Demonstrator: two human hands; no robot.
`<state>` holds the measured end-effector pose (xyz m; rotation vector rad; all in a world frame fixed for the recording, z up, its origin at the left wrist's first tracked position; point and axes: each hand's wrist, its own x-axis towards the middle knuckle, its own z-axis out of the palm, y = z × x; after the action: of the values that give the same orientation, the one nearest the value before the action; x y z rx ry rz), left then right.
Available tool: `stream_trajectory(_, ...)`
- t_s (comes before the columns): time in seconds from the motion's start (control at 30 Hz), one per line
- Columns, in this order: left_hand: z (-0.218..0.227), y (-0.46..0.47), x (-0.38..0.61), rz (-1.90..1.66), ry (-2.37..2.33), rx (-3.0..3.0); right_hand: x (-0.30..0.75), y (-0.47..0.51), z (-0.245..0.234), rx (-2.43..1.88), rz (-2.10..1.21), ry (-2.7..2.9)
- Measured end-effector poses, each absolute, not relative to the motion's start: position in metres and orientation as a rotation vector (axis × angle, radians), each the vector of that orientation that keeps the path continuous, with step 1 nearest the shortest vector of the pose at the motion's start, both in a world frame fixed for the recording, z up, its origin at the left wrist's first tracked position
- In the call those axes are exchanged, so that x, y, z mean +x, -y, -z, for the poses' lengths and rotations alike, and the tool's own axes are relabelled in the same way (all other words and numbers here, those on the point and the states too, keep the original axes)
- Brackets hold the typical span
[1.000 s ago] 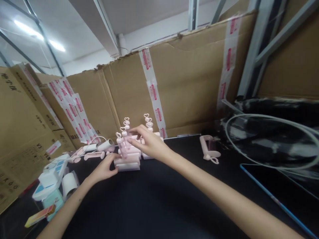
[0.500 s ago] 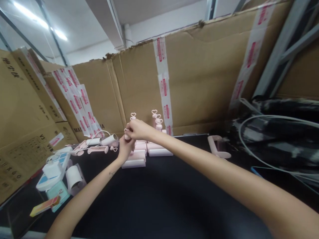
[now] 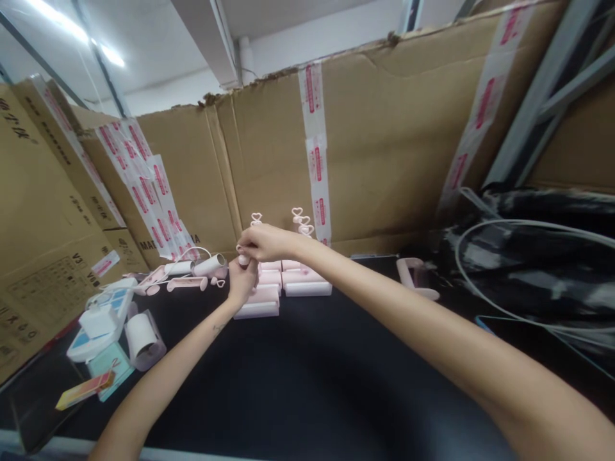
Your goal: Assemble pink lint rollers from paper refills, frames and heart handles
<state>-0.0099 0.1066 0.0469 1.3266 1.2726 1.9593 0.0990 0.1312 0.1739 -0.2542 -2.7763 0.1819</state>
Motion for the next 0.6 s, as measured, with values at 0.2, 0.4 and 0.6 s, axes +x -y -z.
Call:
stream_trajectory(0.2,-0.05,-0.105,-0.009,-1.934,-1.29,1.295,0.099,-0.132,-0.178,-0.201,-0.196,2.828)
stream_trajectory(0.4,-0.06,-0.094,-0.007,-1.896,-1.346,1.234,0.099,-0.135,-0.184,-0.115,-0.184,2.865)
stream_trajectory(0.6,-0.075,-0.092,0.011,-1.942,-1.555,1.123,0.077,-0.114,-0.169,0.133,-0.086,2.962)
